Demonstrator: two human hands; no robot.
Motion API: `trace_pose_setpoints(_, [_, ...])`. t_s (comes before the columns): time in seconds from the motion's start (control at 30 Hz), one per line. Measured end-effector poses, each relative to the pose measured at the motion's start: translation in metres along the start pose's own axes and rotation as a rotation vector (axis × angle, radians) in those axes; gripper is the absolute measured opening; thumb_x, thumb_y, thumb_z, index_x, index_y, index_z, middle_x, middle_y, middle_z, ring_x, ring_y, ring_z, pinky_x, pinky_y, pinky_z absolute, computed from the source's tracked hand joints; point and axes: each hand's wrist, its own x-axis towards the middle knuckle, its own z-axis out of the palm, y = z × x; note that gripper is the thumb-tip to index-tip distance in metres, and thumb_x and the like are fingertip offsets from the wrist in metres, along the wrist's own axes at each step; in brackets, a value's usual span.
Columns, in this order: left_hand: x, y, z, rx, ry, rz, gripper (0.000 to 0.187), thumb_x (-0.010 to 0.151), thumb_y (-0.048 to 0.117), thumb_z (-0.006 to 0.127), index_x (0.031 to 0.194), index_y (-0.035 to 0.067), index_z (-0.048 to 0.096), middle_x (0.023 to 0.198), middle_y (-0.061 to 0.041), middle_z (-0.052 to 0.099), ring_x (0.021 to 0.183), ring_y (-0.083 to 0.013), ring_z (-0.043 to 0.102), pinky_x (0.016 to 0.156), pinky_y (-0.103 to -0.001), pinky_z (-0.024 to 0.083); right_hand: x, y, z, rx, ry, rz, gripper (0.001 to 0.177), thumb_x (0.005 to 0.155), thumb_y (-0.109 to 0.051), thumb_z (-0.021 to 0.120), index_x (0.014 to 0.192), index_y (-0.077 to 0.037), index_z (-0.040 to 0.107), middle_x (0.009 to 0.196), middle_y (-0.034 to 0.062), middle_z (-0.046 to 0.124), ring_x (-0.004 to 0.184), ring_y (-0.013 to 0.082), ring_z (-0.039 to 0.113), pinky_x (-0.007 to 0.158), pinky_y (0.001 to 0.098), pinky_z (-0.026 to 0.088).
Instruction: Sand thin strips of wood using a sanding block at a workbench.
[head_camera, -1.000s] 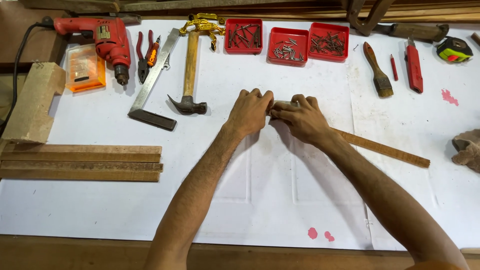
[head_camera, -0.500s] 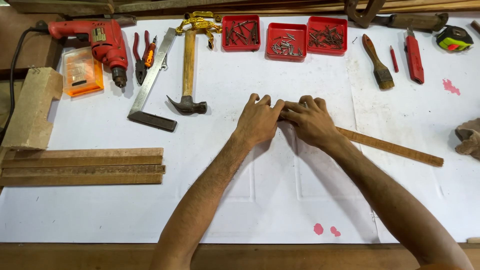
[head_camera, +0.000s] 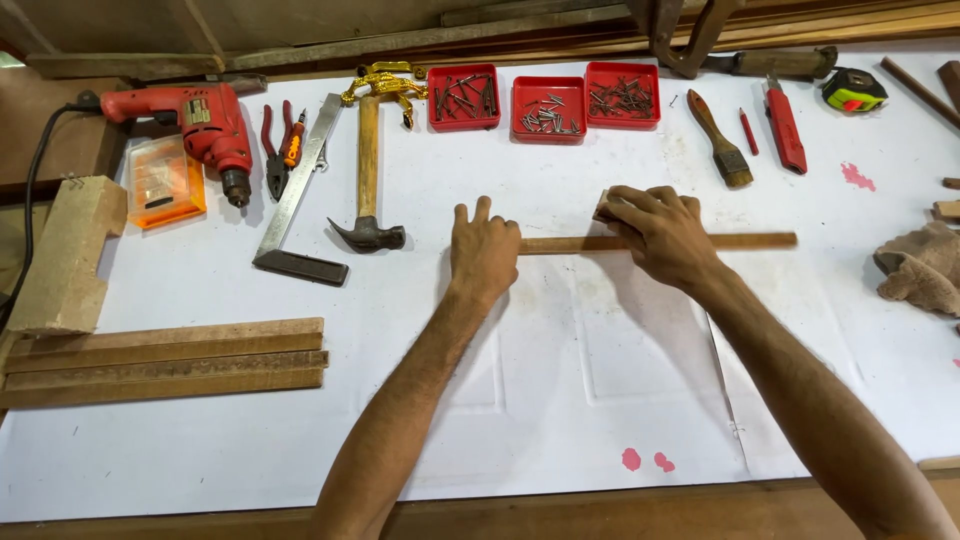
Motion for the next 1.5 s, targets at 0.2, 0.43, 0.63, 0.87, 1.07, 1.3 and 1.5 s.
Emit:
trace_pose_setpoints(0.2, [-0.014, 0.008, -0.021, -0.108, -0.012, -0.028, 0.015, 0.080, 0.009, 0.078, 0.093, 0.004, 0.074, 0.084, -0.014, 0.073, 0.124, -0.0390, 0.054, 0.098, -0.059, 0.043, -0.011, -0.010, 0.014, -0.027, -0.029, 0.081, 0.036, 0.098, -0.029, 0.064, 0.131, -0.016, 0.068, 0.140, 0.0011, 0.064, 0.123, 0.0313, 0.053, 0.101, 0.0556, 0.039])
trace_pose_setpoints(0.43, [0.003, 0.059, 0.059, -0.332, 0.310, 0.110, 0.019, 0.088, 0.002, 0.070, 0.106, -0.003, 0.074, 0.093, -0.018, 0.073, 0.089, -0.0269, 0.067, 0.075, -0.042, 0.058, -0.024, -0.054, 0.043, -0.099, 0.078, -0.034, 0.030, 0.101, -0.030, 0.064, 0.129, -0.017, 0.068, 0.135, 0.0022, 0.065, 0.132, 0.0284, 0.053, 0.112, 0.0538, 0.036])
trace_pose_setpoints(0.63, [-0.002, 0.065, 0.033, -0.181, 0.121, 0.112, 0.021, 0.087, 0.005, 0.073, 0.105, -0.004, 0.072, 0.101, -0.017, 0.071, 0.098, -0.0270, 0.065, 0.076, -0.039, 0.061, -0.036, -0.005, 0.048, -0.223, 0.090, -0.032, 0.037, 0.097, -0.022, 0.063, 0.133, -0.029, 0.069, 0.141, -0.0046, 0.066, 0.139, 0.0274, 0.048, 0.113, 0.0643, 0.026])
trace_pose_setpoints(0.87, [-0.004, 0.087, 0.011, -0.213, -0.066, 0.048, 0.058, 0.089, 0.004, 0.070, 0.144, 0.015, 0.054, 0.119, -0.015, 0.059, 0.107, -0.0345, 0.059, 0.074, -0.038, 0.063, -0.045, -0.012, 0.052, -0.211, 0.049, 0.229, 0.024, 0.104, -0.030, 0.064, 0.126, -0.024, 0.071, 0.140, -0.0051, 0.067, 0.140, 0.0292, 0.048, 0.111, 0.0592, 0.029])
trace_pose_setpoints(1.07, [0.005, 0.095, 0.001, -0.173, -0.179, -0.007, 0.049, 0.098, 0.012, 0.064, 0.145, 0.022, 0.052, 0.129, -0.015, 0.053, 0.120, -0.0411, 0.053, 0.083, -0.044, 0.064, -0.056, 0.009, 0.044, -0.230, 0.162, 0.103, 0.028, 0.100, -0.033, 0.066, 0.125, -0.022, 0.074, 0.136, -0.0038, 0.070, 0.134, 0.0272, 0.051, 0.109, 0.0492, 0.034])
trace_pose_setpoints(1.3, [0.004, 0.106, -0.012, 0.108, -0.190, 0.019, 0.043, 0.101, 0.023, 0.064, 0.141, 0.012, 0.054, 0.123, -0.016, 0.058, 0.119, -0.0401, 0.057, 0.103, -0.066, 0.049, -0.051, 0.038, 0.020, -0.257, 0.106, 0.417, 0.025, 0.102, -0.036, 0.066, 0.121, -0.023, 0.075, 0.134, -0.0032, 0.071, 0.129, 0.0262, 0.050, 0.106, 0.0502, 0.033])
trace_pose_setpoints(1.5, [0.044, 0.135, 0.020, 0.131, -0.133, 0.112, 0.024, 0.098, 0.020, 0.069, 0.103, -0.002, 0.077, 0.136, -0.022, 0.055, 0.117, -0.0337, 0.059, 0.085, -0.040, 0.061, -0.057, 0.007, 0.044, -0.076, 0.204, 0.178, 0.033, 0.100, -0.037, 0.068, 0.126, -0.017, 0.073, 0.130, -0.0014, 0.071, 0.133, 0.0241, 0.052, 0.107, 0.0473, 0.035])
